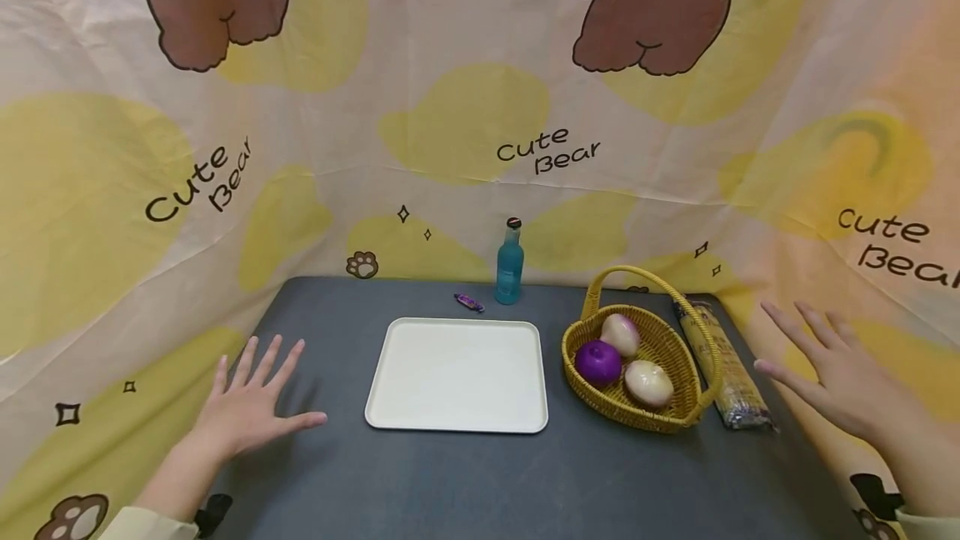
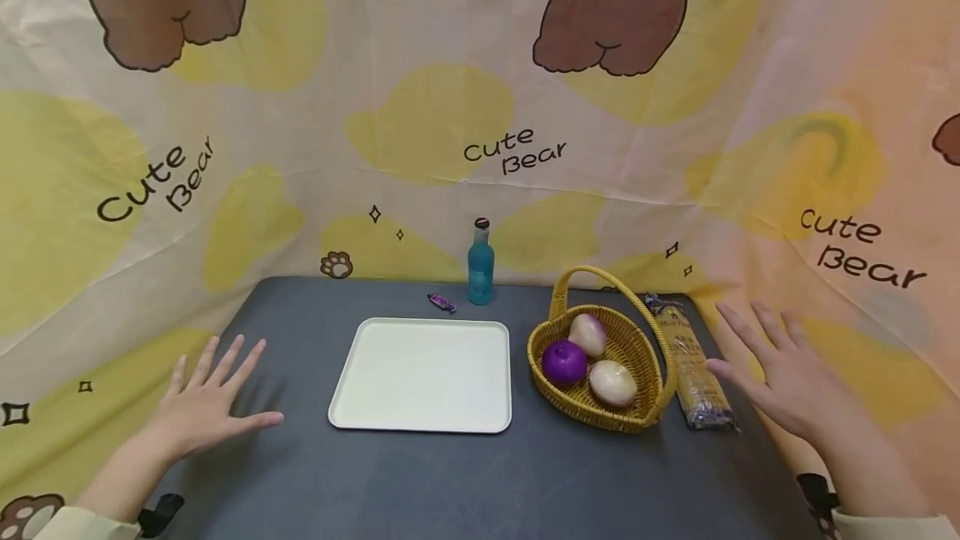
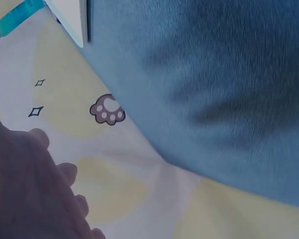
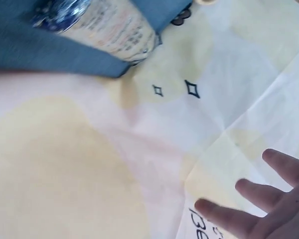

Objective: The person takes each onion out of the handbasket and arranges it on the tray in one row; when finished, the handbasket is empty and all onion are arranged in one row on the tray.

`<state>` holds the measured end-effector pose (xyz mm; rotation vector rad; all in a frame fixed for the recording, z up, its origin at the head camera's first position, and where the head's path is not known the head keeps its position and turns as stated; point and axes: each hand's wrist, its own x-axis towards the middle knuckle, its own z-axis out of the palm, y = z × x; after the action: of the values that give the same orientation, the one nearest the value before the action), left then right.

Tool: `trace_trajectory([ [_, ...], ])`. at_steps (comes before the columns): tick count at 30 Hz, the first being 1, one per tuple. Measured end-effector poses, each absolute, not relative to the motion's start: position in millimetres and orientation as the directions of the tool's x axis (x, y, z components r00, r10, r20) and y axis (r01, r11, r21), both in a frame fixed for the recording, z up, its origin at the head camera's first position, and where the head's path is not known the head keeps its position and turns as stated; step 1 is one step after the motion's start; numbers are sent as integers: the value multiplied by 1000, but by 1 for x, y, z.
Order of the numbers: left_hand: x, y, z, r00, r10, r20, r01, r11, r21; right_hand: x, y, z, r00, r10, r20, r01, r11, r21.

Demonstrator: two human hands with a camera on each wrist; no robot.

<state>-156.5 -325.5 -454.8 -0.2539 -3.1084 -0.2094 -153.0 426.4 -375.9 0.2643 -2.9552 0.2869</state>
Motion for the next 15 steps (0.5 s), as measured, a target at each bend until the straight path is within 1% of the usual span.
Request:
trace_trajectory([
  [5, -158, -317, -462, -986, 158, 60, 168, 961, 220, -150, 415, -367, -965, -135, 223, -198, 937, -287],
  [8, -160, -313, -468, -986, 156, 61, 167, 947, 273, -149, 405, -365, -947, -117, 298, -213, 925, -313],
  [11, -163, -307, -474, -985, 163, 56, 173, 929, 327, -149, 397, -367, -903, -110, 414, -260, 910, -324],
  [15, -167, -297, -482, -983, 175, 57, 184, 910, 371, -150, 387, -370, -825, -86, 559, -351, 853, -386],
])
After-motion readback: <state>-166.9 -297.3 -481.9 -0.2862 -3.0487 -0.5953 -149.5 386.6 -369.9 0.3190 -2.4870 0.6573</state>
